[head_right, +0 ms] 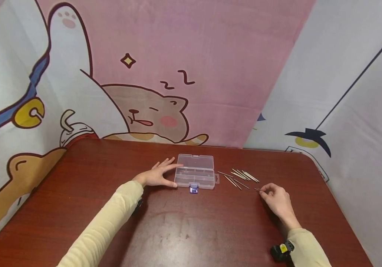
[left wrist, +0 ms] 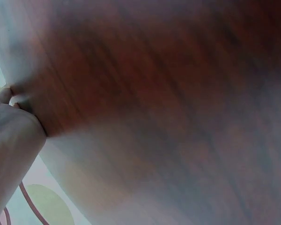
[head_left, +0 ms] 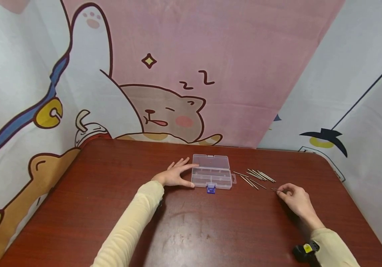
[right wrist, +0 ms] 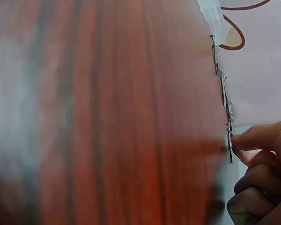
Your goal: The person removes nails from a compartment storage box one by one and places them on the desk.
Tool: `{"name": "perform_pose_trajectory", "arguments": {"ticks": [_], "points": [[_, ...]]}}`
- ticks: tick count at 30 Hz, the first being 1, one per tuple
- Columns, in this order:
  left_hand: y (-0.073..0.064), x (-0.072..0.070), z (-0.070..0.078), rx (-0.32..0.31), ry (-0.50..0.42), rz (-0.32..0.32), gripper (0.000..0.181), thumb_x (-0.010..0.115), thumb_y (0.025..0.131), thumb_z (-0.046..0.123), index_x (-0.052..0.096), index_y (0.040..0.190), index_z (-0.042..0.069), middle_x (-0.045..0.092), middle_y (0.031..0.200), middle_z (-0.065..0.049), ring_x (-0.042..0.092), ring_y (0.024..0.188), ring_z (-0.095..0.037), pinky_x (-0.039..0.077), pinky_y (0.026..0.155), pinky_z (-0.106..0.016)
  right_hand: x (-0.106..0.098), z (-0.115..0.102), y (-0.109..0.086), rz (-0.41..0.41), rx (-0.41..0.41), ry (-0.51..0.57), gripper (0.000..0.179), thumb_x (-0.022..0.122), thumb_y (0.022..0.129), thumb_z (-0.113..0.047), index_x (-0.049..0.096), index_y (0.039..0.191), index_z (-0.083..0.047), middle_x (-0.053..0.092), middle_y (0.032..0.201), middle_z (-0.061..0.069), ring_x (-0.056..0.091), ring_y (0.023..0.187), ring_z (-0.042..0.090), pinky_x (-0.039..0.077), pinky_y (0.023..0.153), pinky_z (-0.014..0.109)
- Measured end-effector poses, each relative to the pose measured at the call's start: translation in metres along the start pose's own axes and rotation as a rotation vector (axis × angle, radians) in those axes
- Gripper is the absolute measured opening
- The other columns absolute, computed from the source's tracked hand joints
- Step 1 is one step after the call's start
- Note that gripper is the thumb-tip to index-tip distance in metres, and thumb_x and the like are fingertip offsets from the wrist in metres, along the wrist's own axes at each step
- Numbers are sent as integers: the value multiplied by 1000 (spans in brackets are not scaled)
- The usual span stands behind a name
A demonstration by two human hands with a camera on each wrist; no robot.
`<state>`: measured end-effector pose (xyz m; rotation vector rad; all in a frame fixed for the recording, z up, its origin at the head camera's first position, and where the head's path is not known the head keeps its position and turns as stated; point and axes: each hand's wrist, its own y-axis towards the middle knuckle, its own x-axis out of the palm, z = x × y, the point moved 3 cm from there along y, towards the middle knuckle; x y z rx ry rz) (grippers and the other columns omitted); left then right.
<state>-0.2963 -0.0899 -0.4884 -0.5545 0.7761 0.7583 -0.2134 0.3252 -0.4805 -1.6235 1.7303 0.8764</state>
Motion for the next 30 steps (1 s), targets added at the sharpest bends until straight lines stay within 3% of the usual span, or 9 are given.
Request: {"name": "perform_pose_trajectory", "arguments": {"ticks": [14,25,30], "points": [[0,-2,4,7,2,2,81,73,83,46,34,151,28,7,160,-14,1,146,-32,0,112,-56,-3,0,5,8,-17,4,15,64,90,-9,63,100,2,42,57,-1,37,48,13,30,46,28],[0,-2,3,-2,6,-6,81,72,83,47,32,152,30,6,160,-13,0,146,-32,-1,112,-55,19,-37,10,-3,-63,98,13,66,88,-6,64,99,1,40,56,-2,35,47,10,29,46,27],[0,-1,1,-13,-2,-5,81,73,83,48,33,151,32,6,161,-11,-1,146,-29,-2,112,-53,35,-61,13,-15,-135,149,16,69,85,-4,66,101,0,38,55,-5,33,47,7,28,45,25]]}}
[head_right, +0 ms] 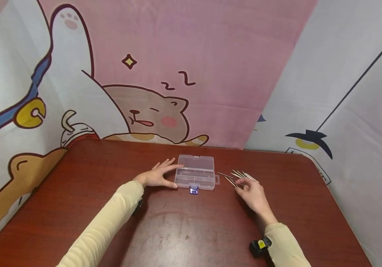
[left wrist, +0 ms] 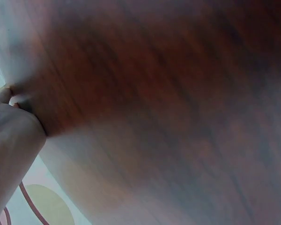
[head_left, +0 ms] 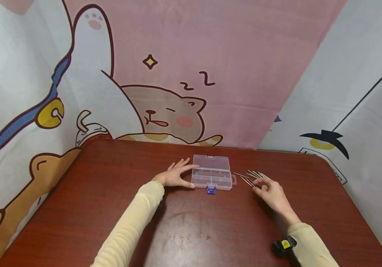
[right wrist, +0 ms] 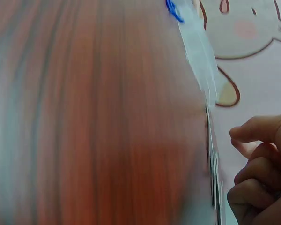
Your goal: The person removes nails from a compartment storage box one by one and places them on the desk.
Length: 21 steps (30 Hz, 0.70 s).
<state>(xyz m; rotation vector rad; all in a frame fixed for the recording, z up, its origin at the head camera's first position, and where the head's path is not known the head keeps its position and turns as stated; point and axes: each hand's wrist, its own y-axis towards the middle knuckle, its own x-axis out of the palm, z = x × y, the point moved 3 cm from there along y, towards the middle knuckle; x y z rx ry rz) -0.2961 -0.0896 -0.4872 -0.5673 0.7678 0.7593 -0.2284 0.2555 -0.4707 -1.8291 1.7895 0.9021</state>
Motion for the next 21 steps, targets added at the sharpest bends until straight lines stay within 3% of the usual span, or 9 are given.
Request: {"name": "perform_pose_trajectory", "arguments": {"ticks": [4,9,21], "points": [[1,0,0,1,-1,-2,81,72,83,48,33,151,31,6,161,-12,-1,146,-30,-2,112,-54,15,-15,6,-20,-69,40,20,70,83,-1,68,102,-1,37,54,-6,32,45,4,27,44,24],[2,-1,0,-5,-4,-3,81,73,83,48,33,151,31,6,161,-12,-1,146,-31,-2,112,-54,33,-33,12,-44,-94,109,22,71,80,2,69,102,0,37,52,-6,31,45,4,25,43,23],[4,-1,1,-27,7,1,80,72,82,49,34,151,33,7,161,-12,0,146,-30,-1,112,-53,79,-77,23,-257,-139,200,32,69,85,-4,67,117,-1,39,48,-8,29,41,1,22,42,21]]}}
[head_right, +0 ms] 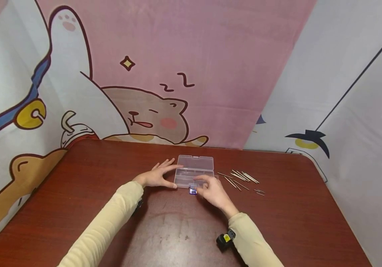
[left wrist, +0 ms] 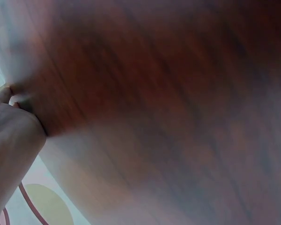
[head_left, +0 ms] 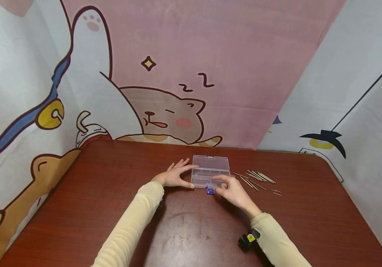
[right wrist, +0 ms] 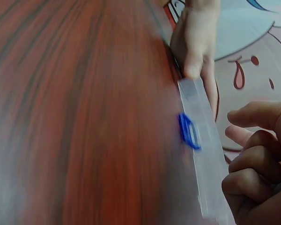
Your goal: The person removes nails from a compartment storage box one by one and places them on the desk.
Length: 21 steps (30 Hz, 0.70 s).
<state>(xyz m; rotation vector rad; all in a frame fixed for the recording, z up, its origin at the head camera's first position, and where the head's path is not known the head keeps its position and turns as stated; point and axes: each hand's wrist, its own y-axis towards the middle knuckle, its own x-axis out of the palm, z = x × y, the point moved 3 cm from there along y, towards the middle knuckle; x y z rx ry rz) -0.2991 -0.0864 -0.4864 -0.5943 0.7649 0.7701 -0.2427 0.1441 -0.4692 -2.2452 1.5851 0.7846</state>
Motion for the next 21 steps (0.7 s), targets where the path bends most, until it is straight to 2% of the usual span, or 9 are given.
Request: {"name": "perform_pose_trajectory", "arguments": {"ticks": [4,8,13,17,21], "points": [[0,0,0,0,-3,-2,80,72,83,48,33,151,32,7,161,-11,0,146,-30,-1,112,-54,15,-7,7,-71,7,23,37,67,86,-6,64,123,-1,41,48,-8,30,40,1,24,41,20],[0,-1,-1,7,-6,-2,80,72,83,48,34,151,32,7,161,-11,0,146,-30,-1,112,-55,27,-10,13,-117,9,47,42,67,86,-6,61,127,0,37,46,-10,28,40,0,23,41,20],[0,-1,-2,17,-5,-4,79,72,83,47,34,151,32,7,161,-12,0,146,-31,-1,112,-55,39,-12,18,-170,6,128,52,68,84,-5,54,133,5,38,48,-10,32,41,0,26,42,19],[-1,-1,-3,24,-4,-7,78,71,84,47,34,151,31,7,160,-13,0,146,-32,-1,112,-56,48,-12,19,-216,57,229,57,67,84,-5,48,136,8,48,52,-5,39,44,3,30,43,19],[-1,-1,-3,30,-3,-6,78,71,85,46,34,151,30,7,160,-14,0,146,-32,-1,112,-56,56,-12,19,-239,145,351,61,67,84,-4,43,139,8,48,54,-4,34,41,2,26,40,19]]}}
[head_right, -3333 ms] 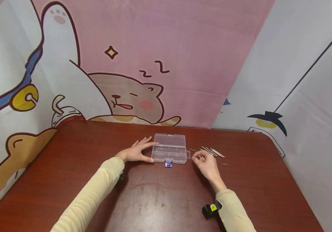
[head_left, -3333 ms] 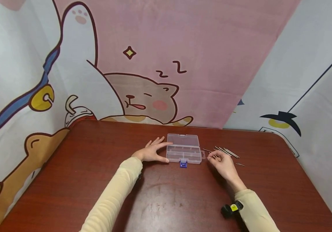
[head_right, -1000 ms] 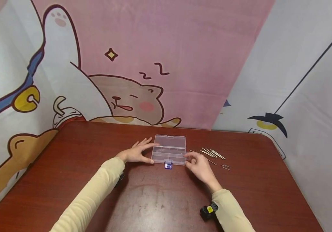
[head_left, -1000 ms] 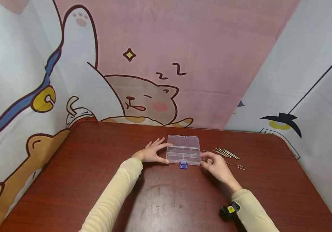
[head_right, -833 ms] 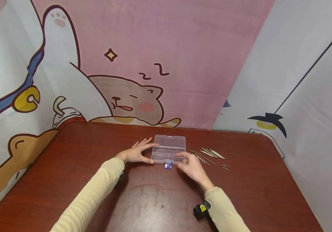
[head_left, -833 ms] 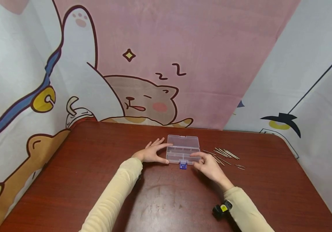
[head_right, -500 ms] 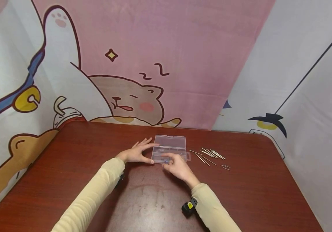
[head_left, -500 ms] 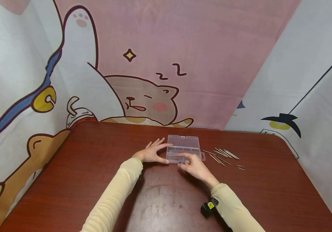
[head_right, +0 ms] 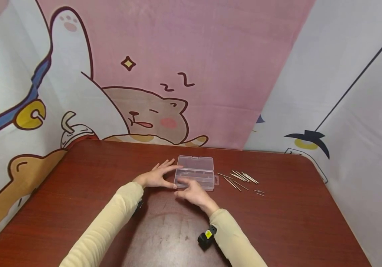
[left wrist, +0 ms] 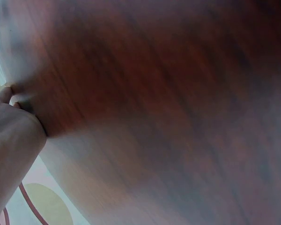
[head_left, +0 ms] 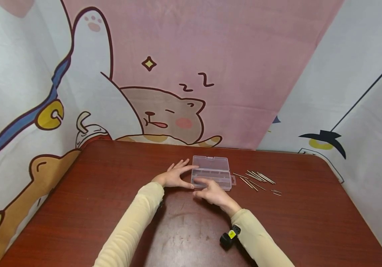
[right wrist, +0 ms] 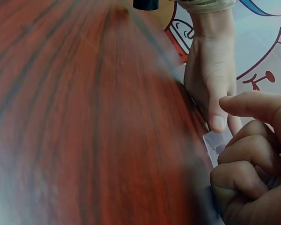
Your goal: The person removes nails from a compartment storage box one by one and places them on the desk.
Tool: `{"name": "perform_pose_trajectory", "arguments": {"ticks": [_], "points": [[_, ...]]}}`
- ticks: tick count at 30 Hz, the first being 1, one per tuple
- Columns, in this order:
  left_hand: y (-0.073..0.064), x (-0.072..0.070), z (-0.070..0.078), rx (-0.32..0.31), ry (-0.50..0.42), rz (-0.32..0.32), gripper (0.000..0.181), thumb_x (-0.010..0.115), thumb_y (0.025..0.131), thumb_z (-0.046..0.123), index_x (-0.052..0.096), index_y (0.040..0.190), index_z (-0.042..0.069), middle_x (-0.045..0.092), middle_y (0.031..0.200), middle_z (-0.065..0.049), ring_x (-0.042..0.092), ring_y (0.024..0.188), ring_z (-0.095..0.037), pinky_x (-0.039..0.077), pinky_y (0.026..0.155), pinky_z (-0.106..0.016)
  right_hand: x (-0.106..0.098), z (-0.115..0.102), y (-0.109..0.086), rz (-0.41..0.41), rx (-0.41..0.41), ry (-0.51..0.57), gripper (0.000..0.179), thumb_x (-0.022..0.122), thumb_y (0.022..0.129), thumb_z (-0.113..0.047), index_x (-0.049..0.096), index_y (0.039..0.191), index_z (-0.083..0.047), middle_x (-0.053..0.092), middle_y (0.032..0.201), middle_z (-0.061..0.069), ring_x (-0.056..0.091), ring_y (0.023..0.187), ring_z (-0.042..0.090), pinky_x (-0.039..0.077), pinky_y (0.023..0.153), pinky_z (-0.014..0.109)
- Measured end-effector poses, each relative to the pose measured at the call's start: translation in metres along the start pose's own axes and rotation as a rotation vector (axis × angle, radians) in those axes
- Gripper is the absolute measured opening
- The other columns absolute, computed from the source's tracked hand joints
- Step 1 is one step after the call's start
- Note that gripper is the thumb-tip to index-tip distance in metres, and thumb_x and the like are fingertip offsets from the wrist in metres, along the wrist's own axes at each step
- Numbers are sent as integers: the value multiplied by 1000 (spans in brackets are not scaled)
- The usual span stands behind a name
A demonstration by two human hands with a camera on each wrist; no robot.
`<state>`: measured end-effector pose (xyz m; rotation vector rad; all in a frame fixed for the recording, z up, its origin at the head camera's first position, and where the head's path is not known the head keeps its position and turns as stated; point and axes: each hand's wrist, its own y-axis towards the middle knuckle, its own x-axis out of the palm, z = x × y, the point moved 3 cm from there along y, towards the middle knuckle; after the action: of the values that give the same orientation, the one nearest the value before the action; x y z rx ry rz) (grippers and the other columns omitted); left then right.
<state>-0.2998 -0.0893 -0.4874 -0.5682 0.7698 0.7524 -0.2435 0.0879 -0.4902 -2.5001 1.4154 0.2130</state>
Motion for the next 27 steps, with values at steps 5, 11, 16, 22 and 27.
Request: {"name": "perform_pose_trajectory", "arguments": {"ticks": [5,11,16,22,27], "points": [[0,1,0,2,5,4,78,71,85,45,33,151,30,7,160,-14,0,146,-32,-1,112,-55,5,4,4,6,81,147,64,67,84,-5,40,141,7,46,56,-4,27,39,2,22,39,18],[-1,0,0,-2,6,-1,78,71,85,45,32,152,30,6,161,-13,0,146,-31,-1,112,-55,8,4,7,-15,118,393,63,63,87,-5,33,140,12,37,52,-10,23,41,0,20,40,17],[-1,0,0,2,-11,1,78,71,85,46,33,151,30,6,161,-13,-1,146,-32,-2,112,-55,9,2,8,-23,140,520,59,58,90,-4,31,139,15,32,54,-11,22,41,-2,20,40,15],[-1,1,2,13,-22,7,77,70,86,46,33,151,30,5,160,-14,-1,145,-33,-3,111,-56,11,-1,9,-11,163,637,42,51,91,1,36,128,13,33,54,-12,24,40,-4,19,41,13],[-1,2,3,16,-26,18,77,70,86,45,33,151,28,6,160,-15,-1,145,-34,-2,111,-56,14,-3,10,7,144,691,24,47,91,5,40,113,7,32,53,-13,25,40,-5,18,41,13]]}}
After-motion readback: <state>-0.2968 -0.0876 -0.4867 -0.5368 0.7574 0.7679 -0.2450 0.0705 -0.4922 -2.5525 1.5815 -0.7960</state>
